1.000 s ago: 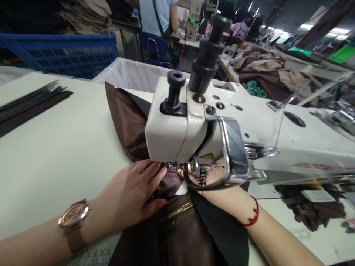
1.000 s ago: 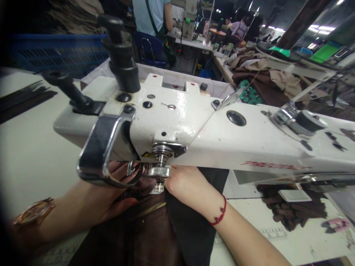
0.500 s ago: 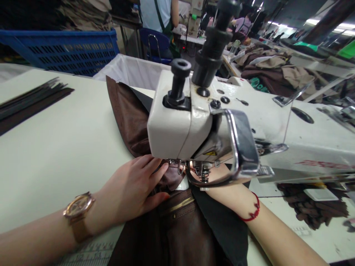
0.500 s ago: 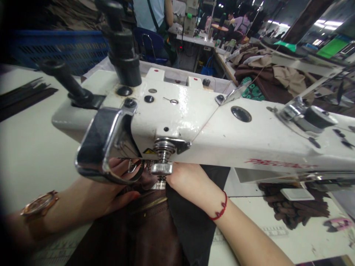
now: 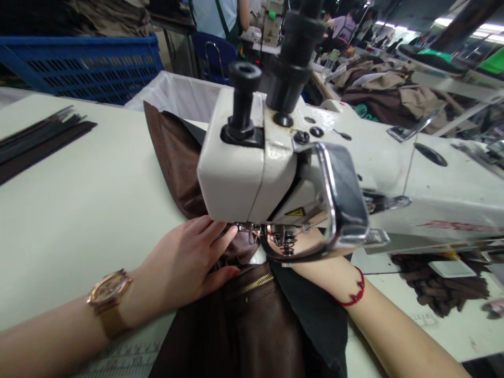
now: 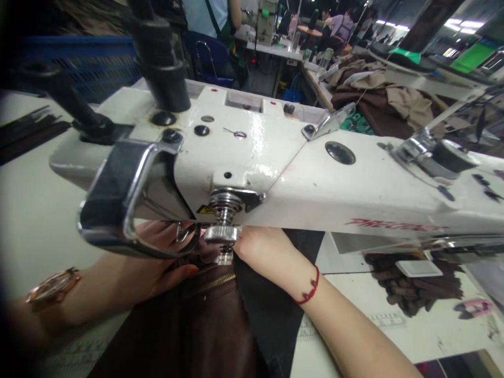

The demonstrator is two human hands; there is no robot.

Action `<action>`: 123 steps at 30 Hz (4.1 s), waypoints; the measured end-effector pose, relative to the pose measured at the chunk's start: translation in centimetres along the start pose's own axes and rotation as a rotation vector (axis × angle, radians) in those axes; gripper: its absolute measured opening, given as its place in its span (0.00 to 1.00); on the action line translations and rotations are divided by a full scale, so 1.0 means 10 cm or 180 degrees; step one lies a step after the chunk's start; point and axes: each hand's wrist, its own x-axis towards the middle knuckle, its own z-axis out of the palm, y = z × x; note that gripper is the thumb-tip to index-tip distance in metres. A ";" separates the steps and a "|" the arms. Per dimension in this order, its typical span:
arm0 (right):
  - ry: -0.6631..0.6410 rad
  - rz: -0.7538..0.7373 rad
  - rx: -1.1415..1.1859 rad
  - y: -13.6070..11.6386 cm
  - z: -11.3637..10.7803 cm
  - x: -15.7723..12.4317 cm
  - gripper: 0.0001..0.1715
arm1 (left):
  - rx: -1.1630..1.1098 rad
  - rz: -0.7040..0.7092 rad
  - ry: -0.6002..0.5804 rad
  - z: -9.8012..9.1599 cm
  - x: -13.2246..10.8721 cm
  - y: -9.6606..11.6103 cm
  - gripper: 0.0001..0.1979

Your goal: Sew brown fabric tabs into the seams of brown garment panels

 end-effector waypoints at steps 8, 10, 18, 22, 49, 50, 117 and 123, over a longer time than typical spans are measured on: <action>-0.0070 -0.0018 -0.0136 -0.02 -0.02 0.02 0.15 | -0.0004 -0.0062 -0.0167 -0.02 0.03 0.00 0.21; -0.0022 -0.0001 -0.0077 -0.01 -0.01 0.02 0.16 | 0.0027 -0.0045 -0.0180 -0.02 0.04 0.00 0.22; 0.0080 0.0219 0.0187 0.02 0.02 0.02 0.15 | 0.0039 -0.0076 -0.0133 0.00 0.02 -0.01 0.22; 0.0125 0.0286 0.0113 -0.02 -0.06 0.05 0.13 | 0.0076 -0.0084 -0.0121 0.01 0.04 -0.02 0.23; -0.0484 -0.0257 0.0313 -0.06 -0.33 -0.27 0.14 | -0.0171 0.0589 0.0021 -0.40 0.01 0.66 0.22; -0.0523 -0.0277 0.0504 -0.07 -0.30 -0.26 0.15 | -0.0361 0.0817 0.0036 -0.42 0.09 0.66 0.20; 0.0898 0.0379 -0.0134 -1.19 0.29 -0.57 0.16 | -0.1382 -0.0077 -0.0530 -0.39 -0.31 0.35 0.23; 0.0921 0.0420 -0.0138 -1.22 0.31 -0.55 0.16 | -0.1492 -0.0177 -0.0610 -0.41 -0.27 0.33 0.21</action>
